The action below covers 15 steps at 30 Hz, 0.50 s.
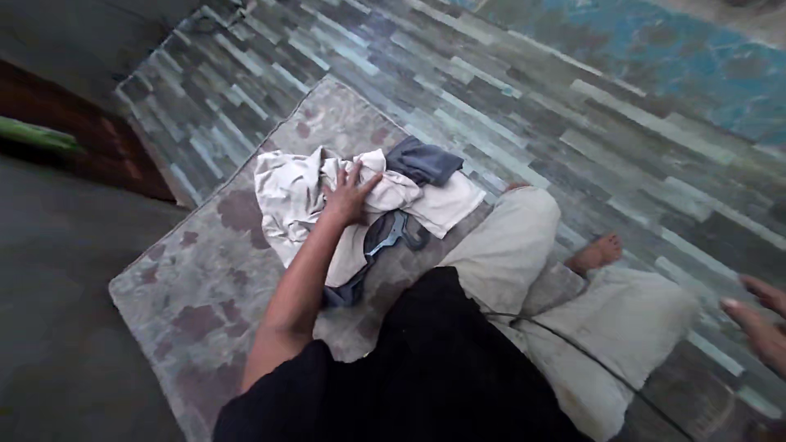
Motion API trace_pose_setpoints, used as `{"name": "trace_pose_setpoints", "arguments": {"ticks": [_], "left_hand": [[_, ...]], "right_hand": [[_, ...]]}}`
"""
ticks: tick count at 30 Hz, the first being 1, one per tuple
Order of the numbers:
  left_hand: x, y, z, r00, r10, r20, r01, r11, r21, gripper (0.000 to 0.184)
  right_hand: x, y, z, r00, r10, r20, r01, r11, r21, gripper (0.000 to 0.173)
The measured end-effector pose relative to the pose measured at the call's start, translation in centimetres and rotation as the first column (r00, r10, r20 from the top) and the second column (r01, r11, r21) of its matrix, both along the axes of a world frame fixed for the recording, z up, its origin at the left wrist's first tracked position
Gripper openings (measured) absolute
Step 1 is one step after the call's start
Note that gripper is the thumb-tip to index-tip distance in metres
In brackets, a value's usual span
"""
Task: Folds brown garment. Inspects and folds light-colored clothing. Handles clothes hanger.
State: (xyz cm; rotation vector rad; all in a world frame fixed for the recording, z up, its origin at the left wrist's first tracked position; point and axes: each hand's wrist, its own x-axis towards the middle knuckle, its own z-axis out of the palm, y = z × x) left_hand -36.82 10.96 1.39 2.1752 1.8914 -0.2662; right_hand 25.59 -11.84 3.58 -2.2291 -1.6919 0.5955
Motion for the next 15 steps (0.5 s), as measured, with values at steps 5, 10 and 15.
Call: {"name": "trace_pose_setpoints", "arguments": {"ticks": [5,10,15], "left_hand": [[-5.2,-2.3,-1.1,0.843,0.199,0.5,-0.375,0.884,0.28,0.034],[-8.9,-2.6,4.6,0.525,0.335,0.782,-0.77,0.579,0.268,0.037],[-14.8,-3.9,11.2,0.408,0.058,0.911,-0.799,0.505,0.326,0.021]], "right_hand": [[-7.9,13.0,-0.6,0.947,0.272,-0.173,-0.302,0.936,-0.183,0.046],[-11.7,15.9,-6.5,0.909,0.157,-0.387,-0.218,0.969,-0.12,0.043],[-10.0,13.4,-13.9,0.931,-0.178,-0.32,0.072,0.946,-0.317,0.036]]}}
